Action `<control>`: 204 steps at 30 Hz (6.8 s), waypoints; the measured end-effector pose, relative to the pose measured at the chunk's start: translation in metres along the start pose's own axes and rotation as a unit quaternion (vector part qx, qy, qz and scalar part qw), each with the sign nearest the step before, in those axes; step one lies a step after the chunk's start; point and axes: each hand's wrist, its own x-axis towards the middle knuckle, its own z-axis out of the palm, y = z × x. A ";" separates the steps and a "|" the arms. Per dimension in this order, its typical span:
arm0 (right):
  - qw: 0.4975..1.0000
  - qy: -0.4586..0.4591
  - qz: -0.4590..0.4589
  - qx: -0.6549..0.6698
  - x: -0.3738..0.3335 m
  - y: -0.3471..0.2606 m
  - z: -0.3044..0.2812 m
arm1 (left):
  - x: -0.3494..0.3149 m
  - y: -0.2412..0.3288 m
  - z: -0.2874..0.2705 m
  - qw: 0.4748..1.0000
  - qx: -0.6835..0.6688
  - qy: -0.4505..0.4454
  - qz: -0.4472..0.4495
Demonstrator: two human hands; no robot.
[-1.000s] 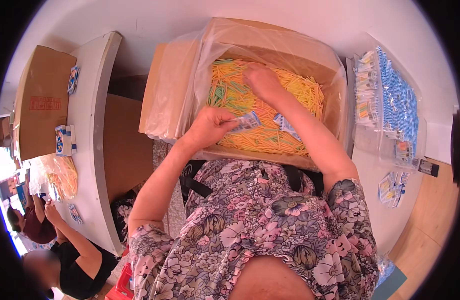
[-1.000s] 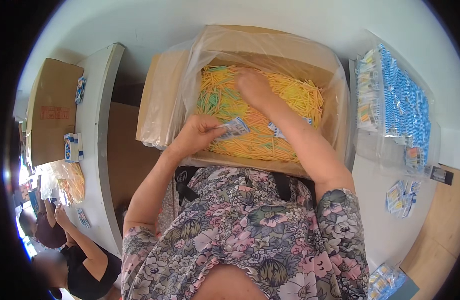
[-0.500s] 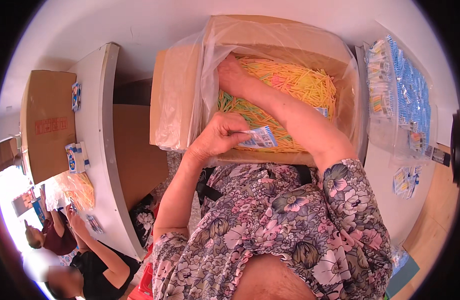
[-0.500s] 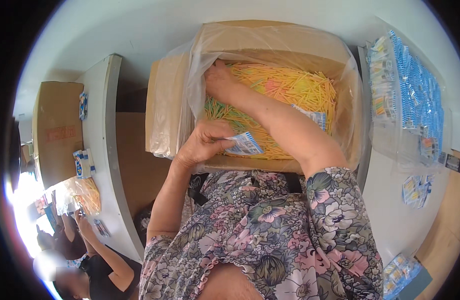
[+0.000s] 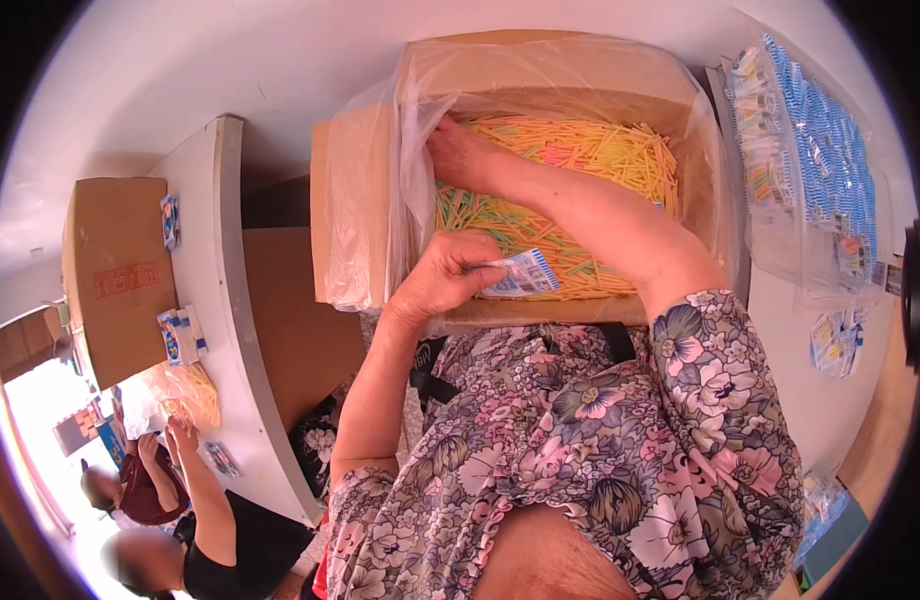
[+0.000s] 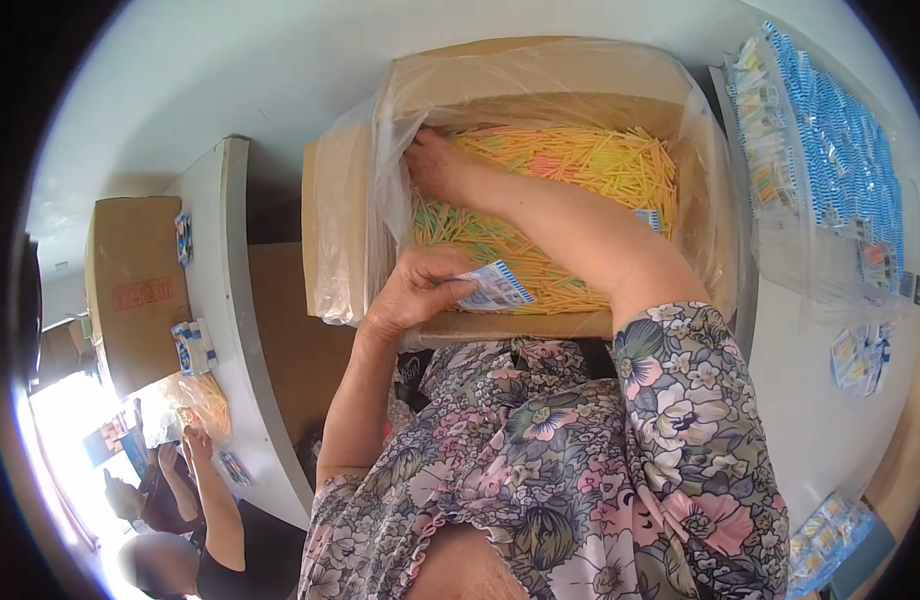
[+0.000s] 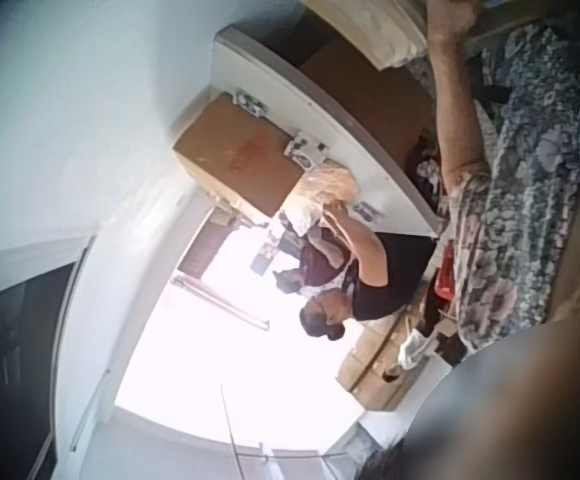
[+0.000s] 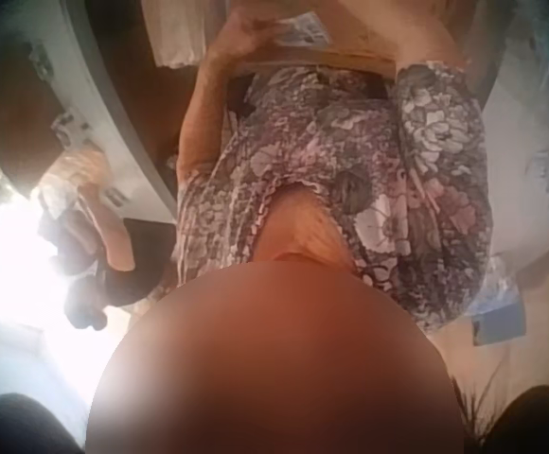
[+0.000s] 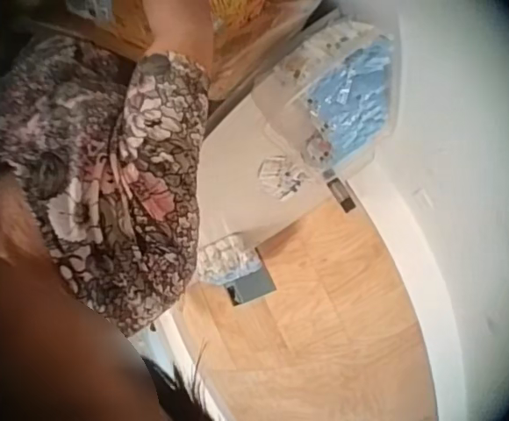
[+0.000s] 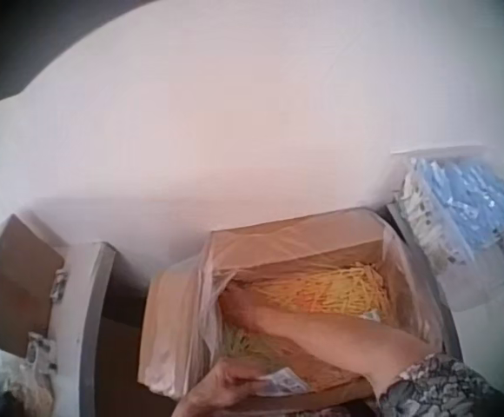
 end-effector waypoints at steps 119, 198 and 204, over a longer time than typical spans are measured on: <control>0.750 -0.029 0.325 0.575 -0.231 0.020 -0.077 | 0.024 0.013 0.051 0.997 0.037 -0.024 -0.064; 0.804 0.390 0.273 0.356 -0.295 0.021 -0.154 | 0.085 0.035 0.124 0.968 -0.241 -0.036 -0.057; 0.823 0.345 0.324 0.314 -0.311 -0.021 -0.149 | 0.084 0.029 0.127 0.989 -0.118 -0.059 -0.060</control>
